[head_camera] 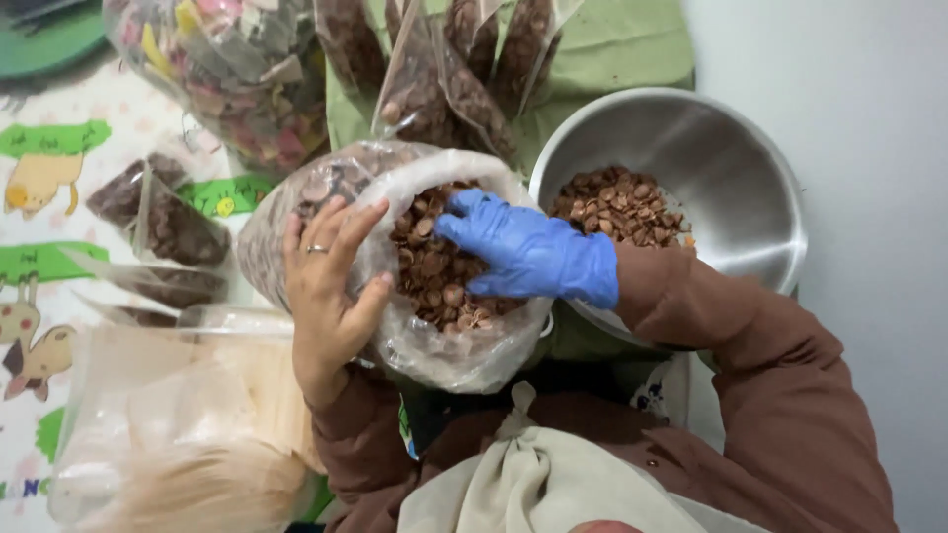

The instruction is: Transferring chocolate-covered snacks from a large plastic bag into a metal bowl by hand.

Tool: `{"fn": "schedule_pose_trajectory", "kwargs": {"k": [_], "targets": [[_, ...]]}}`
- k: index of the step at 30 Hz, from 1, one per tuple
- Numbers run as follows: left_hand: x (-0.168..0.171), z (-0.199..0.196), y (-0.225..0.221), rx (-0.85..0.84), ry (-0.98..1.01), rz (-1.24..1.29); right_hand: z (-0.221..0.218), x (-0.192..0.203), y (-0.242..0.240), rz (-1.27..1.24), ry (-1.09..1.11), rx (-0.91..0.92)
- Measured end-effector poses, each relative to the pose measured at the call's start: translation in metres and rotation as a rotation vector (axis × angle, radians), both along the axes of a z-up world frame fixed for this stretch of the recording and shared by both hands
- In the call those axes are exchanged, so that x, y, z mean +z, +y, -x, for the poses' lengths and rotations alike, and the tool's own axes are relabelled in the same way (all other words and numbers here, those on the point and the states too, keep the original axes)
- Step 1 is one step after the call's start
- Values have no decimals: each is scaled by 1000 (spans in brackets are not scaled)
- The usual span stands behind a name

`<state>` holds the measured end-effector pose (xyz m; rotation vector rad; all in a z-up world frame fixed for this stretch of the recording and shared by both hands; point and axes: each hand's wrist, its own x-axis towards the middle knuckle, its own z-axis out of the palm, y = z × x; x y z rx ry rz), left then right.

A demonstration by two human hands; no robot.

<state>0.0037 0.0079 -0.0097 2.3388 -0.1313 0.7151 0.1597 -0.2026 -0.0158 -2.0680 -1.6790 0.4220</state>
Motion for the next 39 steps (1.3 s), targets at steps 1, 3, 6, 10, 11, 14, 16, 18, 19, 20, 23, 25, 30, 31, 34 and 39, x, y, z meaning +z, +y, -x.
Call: {"fn": "schedule_pose_trajectory", "kwargs": {"k": [1,3,6,10,11,14,16,18,19,20,23,25,30,31,34,39], "targets": [[-1,-3,1,-8,-7,-1,0,-5,-3,-1,-7,-8],[-3,-2,1,1,9,4,3,-19,-11,229,-104,-132],[-6,-2,3,1,4,-16,18,-50,7,309,-380,-209],[-5,-3,1,11,-6,-16,-1,-60,-4,179,-115,-166],[-4,-4,1,13,-17,-26,-7,-62,-6,80,81,-133],[-3,0,1,20,-14,-33,-11,-48,-1,24,222,-62],[-4,0,2,18,-10,-35,-11,-28,4,60,158,-29],[-5,-1,2,7,-26,-17,-10,-3,6,52,192,-33],[-5,-1,1,9,-19,-15,-15,-8,9,54,200,-31],[-4,-1,0,7,-25,-12,-21,-13,13,-48,233,-58],[-4,-1,2,2,-24,-19,-23,-3,15,-212,272,-109],[-5,-1,3,-2,-19,-26,-20,9,10,-271,276,-134],[-9,-2,7,-6,-5,-33,-14,2,-6,11,256,-169],[-10,-2,7,-5,-4,-32,-9,2,-9,12,256,-169],[-10,-2,6,-9,-21,5,1,-7,-18,312,120,-244],[-6,-2,3,5,-3,11,6,-27,-5,161,271,-530]]}}
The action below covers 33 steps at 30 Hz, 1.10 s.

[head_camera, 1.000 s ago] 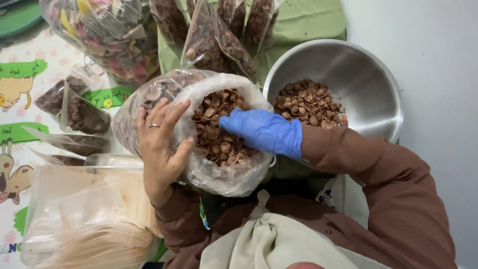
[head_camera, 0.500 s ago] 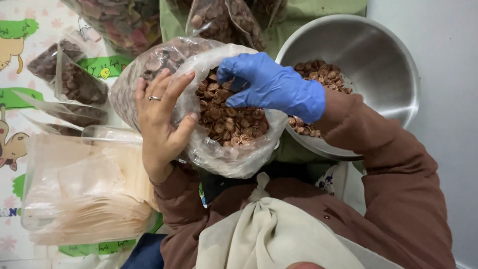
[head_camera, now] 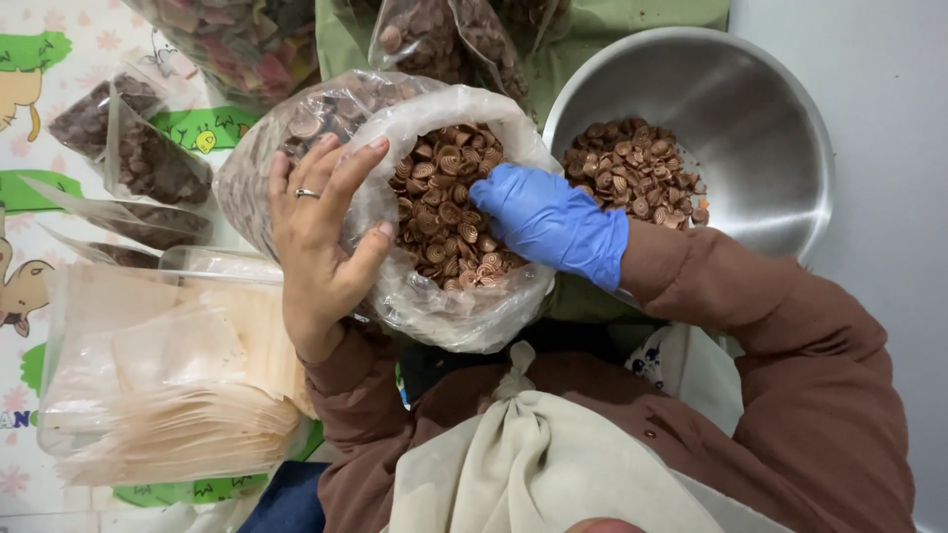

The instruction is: Transferring chocolate-covered snacks from a large plastic bag into a metal bowl by hand.

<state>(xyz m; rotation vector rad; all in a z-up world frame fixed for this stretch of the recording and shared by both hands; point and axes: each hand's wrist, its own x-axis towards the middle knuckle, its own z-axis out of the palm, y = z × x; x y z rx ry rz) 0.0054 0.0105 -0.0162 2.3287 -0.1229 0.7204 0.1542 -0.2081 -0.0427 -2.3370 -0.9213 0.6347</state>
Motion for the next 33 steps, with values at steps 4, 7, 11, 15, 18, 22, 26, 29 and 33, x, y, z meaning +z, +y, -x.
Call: {"fn": "schedule_pose_trajectory", "kwargs": {"k": [4,7,11,15,18,22,26,29,33], "targets": [[4,2,-2,10,-9,4,-3,-50,2,3,-468,219],[5,0,-1,2,-22,-27,6,-41,9,-201,-325,301],[3,-1,1,1,-9,-51,7,-39,7,53,-530,391],[6,1,-2,-5,1,-22,-1,-17,4,64,-348,502],[5,0,-1,-3,2,-18,-3,3,12,167,-291,520],[4,0,-1,-3,14,-1,5,-21,16,180,-241,485],[5,0,-2,1,9,1,13,-27,20,197,-597,479],[3,0,-2,3,11,-1,12,2,12,241,-457,521],[2,0,-2,2,12,-8,4,-7,13,140,-371,525]]}}
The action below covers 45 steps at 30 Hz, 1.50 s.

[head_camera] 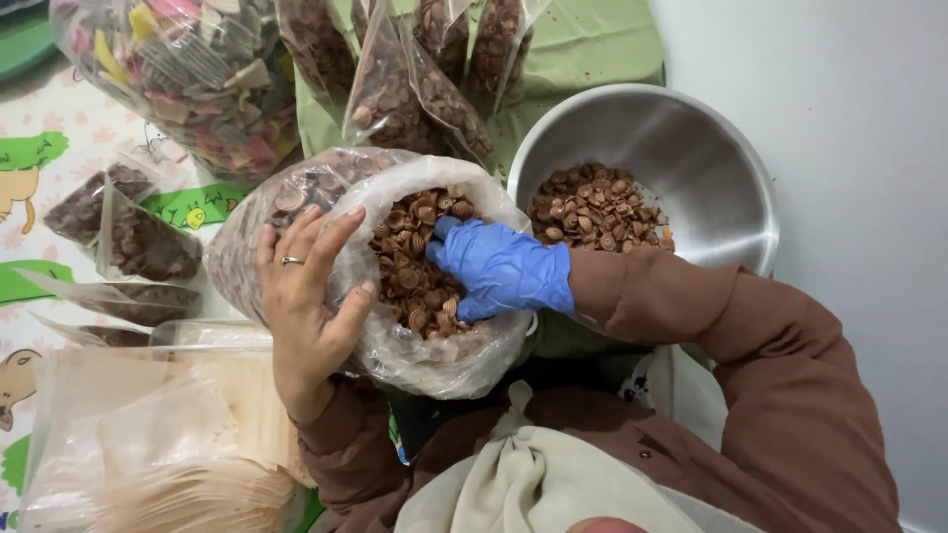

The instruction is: Transferring chocolate-covered snacks from a large plastic bag into a metal bowl by hand.

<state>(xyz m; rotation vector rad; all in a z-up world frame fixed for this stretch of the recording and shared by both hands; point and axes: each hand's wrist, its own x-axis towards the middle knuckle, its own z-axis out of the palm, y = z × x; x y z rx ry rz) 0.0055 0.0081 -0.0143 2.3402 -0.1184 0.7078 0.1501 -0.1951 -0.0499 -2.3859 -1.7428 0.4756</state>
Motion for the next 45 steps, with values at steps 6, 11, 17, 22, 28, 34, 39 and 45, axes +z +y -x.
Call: {"fn": "schedule_pose_trajectory", "kwargs": {"k": [6,11,17,22,28,34,39,45], "targets": [[0,0,0,-1,1,14,12,-9,3,39,-27,-40],[-2,0,1,-2,3,-2,11,2,12,146,48,-86],[-3,-1,2,-7,-2,2,13,17,10,133,148,-104],[-1,0,1,-1,-9,6,12,-3,14,122,199,-165],[0,-1,-2,7,-28,20,17,9,16,61,244,-260],[-1,-1,1,21,-38,-6,9,1,28,-98,260,-289],[-1,-2,1,27,-33,-4,0,7,37,-473,458,-305],[0,0,0,15,-42,21,-4,62,2,-528,828,-420]]}}
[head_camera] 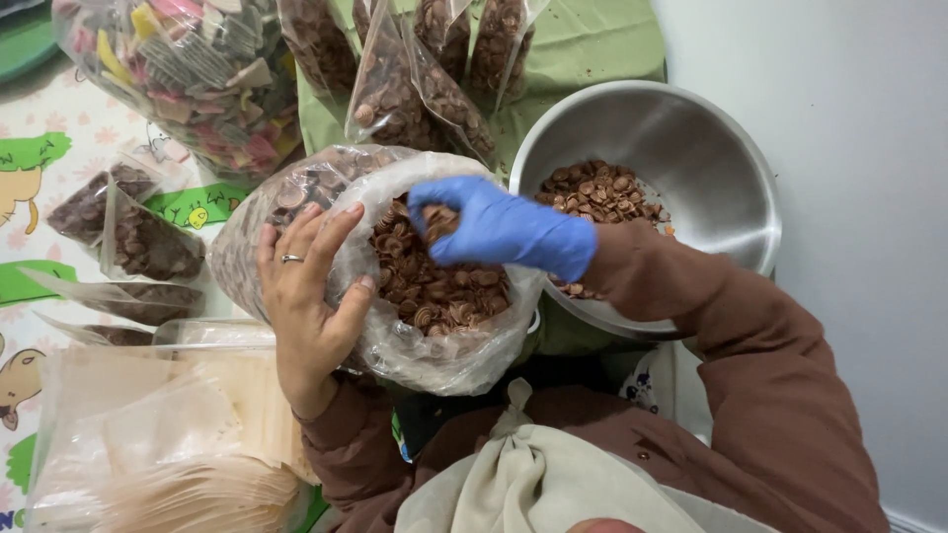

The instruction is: Transferring chocolate-covered snacks from a large plastic bag into a metal bowl by hand.

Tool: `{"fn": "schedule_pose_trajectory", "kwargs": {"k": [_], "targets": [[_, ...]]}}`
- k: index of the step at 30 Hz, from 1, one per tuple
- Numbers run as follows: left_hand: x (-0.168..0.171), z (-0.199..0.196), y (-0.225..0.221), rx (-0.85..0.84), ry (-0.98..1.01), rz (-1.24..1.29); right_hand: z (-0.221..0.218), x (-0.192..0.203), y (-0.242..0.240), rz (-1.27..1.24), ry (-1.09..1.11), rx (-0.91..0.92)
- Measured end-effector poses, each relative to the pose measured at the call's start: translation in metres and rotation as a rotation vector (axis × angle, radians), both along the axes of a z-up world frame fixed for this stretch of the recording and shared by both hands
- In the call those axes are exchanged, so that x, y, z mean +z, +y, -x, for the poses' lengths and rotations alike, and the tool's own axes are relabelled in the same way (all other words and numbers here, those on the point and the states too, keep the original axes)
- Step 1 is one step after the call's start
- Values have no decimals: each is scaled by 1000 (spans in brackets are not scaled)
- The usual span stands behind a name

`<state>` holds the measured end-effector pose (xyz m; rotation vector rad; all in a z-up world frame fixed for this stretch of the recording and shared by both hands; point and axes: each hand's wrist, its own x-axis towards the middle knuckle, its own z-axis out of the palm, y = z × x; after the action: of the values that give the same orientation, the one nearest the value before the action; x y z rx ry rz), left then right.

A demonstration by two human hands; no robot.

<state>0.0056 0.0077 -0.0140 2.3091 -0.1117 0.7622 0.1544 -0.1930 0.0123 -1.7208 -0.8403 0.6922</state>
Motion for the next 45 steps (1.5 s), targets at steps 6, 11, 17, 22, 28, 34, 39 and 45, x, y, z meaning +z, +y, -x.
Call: {"fn": "schedule_pose_trajectory", "kwargs": {"k": [6,11,17,22,28,34,39,45], "targets": [[-1,0,0,0,-6,4,-31,24,-56,-4,42,-261],[7,3,-4,38,52,-68,-66,7,-106,203,-3,-340],[5,2,-6,28,63,-52,-94,-43,-154,385,-162,-428],[7,2,-8,29,70,-44,-108,-63,-175,436,-371,-326],[6,3,-6,39,41,-40,-84,-26,-153,505,-507,-137],[8,3,-5,43,33,-51,-12,34,-75,34,-482,-55],[11,3,-6,35,59,-55,8,24,-26,193,-455,371],[4,3,1,-36,9,-16,5,-11,29,155,-762,388]]}}
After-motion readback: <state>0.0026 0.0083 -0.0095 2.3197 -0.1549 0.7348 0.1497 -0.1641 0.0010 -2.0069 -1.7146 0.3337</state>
